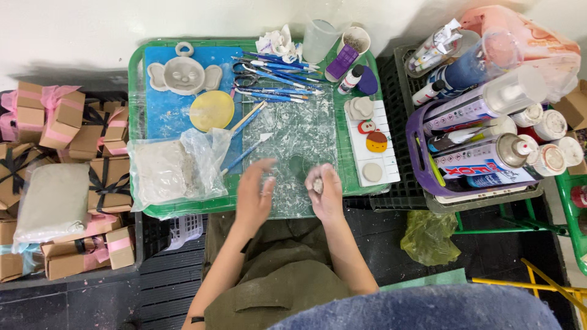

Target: The person shapes a small piece of clay into a ball by hand, then uses a pointed tool to carve a hole into it.

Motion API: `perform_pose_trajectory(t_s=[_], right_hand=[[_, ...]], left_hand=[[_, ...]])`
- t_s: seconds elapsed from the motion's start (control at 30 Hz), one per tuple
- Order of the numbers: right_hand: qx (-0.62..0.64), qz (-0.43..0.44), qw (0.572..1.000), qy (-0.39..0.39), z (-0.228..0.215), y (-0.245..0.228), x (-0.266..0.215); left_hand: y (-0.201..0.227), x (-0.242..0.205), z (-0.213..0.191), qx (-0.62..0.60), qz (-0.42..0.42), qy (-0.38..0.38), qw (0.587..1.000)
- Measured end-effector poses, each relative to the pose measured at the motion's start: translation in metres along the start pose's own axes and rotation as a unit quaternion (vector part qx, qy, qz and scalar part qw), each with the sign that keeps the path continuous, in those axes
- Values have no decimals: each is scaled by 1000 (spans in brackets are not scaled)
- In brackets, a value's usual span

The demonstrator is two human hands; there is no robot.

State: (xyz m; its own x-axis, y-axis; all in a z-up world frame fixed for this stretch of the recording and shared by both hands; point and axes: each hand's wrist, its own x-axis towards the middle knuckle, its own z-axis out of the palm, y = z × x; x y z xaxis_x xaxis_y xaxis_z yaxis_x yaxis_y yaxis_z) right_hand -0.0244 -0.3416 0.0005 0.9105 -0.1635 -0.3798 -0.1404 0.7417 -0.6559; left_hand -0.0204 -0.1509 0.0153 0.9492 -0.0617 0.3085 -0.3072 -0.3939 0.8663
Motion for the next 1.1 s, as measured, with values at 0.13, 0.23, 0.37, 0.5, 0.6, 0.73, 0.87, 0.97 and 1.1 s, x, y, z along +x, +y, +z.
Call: perform_pose_trajectory(t_s=[0.13, 0.23, 0.37, 0.5, 0.6, 0.73, 0.87, 0.97, 1.1], right_hand=[[-123, -181, 955, -201, -21, 19, 15], [-445, -342, 783, -267, -33, 21, 31], [-377, -248, 869, -201, -36, 39, 32], [-110, -175, 965, -162, -11, 34, 22], [-80, -58, 995, -25, 21, 10, 12], [-185, -41, 980, -55, 11, 3, 15], [-16, -77, 988, -131, -31, 19, 23], [6, -107, 966, -236, -33, 18, 20], [-85, -48, 993, -65, 5, 7, 6]], left_hand=[[-10, 0, 25, -183, 13, -69, 981], [-27, 3, 44, -325, -73, -94, 938], [-45, -3, 46, -372, -78, -82, 921], [-50, -9, 45, -422, -105, -63, 898], [-47, -9, 44, -399, -88, -68, 910], [-47, -5, 45, -398, -106, -79, 908], [-48, -6, 46, -414, -109, -77, 900], [-47, -5, 44, -353, -93, -83, 927], [-46, -6, 44, -361, -91, -87, 924]])
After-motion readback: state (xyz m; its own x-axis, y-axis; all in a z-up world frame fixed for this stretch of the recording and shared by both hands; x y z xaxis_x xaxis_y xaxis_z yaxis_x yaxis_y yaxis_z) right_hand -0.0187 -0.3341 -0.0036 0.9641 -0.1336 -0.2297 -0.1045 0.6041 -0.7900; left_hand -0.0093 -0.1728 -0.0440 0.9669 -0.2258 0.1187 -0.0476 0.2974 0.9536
